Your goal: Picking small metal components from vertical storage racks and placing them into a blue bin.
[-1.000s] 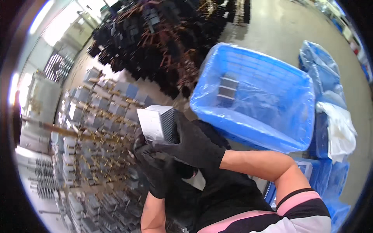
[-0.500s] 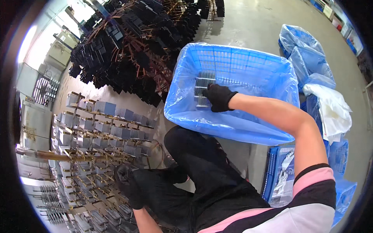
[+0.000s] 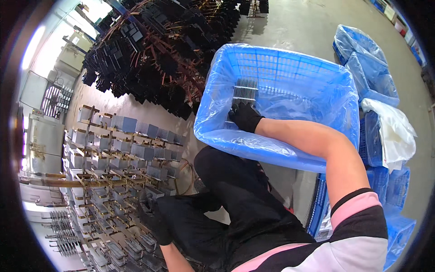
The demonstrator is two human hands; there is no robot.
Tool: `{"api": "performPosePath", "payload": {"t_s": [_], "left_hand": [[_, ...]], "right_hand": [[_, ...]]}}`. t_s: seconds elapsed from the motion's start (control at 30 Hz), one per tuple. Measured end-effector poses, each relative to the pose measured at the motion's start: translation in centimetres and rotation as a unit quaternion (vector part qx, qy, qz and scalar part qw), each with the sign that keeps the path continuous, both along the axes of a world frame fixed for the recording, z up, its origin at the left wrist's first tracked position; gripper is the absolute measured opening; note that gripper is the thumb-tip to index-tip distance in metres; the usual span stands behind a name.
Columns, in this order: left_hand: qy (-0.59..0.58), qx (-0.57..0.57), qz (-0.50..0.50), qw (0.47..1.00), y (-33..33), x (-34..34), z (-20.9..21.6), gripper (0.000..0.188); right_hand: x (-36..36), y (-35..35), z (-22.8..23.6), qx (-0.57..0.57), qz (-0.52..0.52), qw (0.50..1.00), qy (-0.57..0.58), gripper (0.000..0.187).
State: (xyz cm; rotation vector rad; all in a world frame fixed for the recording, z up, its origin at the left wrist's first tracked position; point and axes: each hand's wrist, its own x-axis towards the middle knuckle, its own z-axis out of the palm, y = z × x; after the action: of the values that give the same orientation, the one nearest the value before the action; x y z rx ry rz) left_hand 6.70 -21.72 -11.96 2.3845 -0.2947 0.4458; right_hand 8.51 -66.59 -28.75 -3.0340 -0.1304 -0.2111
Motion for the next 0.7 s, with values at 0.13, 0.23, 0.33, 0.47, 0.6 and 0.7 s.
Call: {"api": "performPosePath", "payload": {"t_s": [0.13,0.23,0.33,0.47,0.6,0.7], "left_hand": [[-0.057,0.107,-0.032,0.992,0.7,0.3,-1.0,0.029],[-0.069,0.130,-0.054,0.988,1.2,0.5,-1.2,0.025],[-0.059,0.086,-0.062,0.993,2.8,0.8,-1.4,0.022],[-0.008,-0.009,-0.020,1.000,9.5,1.2,-4.6,0.039],[-0.150,0.291,-0.052,0.943,10.9,3.7,-5.4,0.041],[0.034,0.059,-0.051,0.996,9.8,7.0,-6.6,0.038]], "right_hand": [[-0.7,-1.1,-2.1,0.021,0.013,1.000,-0.018,0.041],[-1.6,-1.0,-0.9,0.027,0.026,0.999,-0.015,0.043],[-1.9,-0.8,2.1,0.007,0.042,0.999,0.006,0.037],[-1.5,-1.9,6.3,0.109,0.048,0.987,0.110,0.036],[-3.1,-0.9,15.7,0.142,0.013,0.989,0.022,0.038],[-2.9,4.9,20.7,0.217,0.064,0.973,-0.043,0.035]]}}
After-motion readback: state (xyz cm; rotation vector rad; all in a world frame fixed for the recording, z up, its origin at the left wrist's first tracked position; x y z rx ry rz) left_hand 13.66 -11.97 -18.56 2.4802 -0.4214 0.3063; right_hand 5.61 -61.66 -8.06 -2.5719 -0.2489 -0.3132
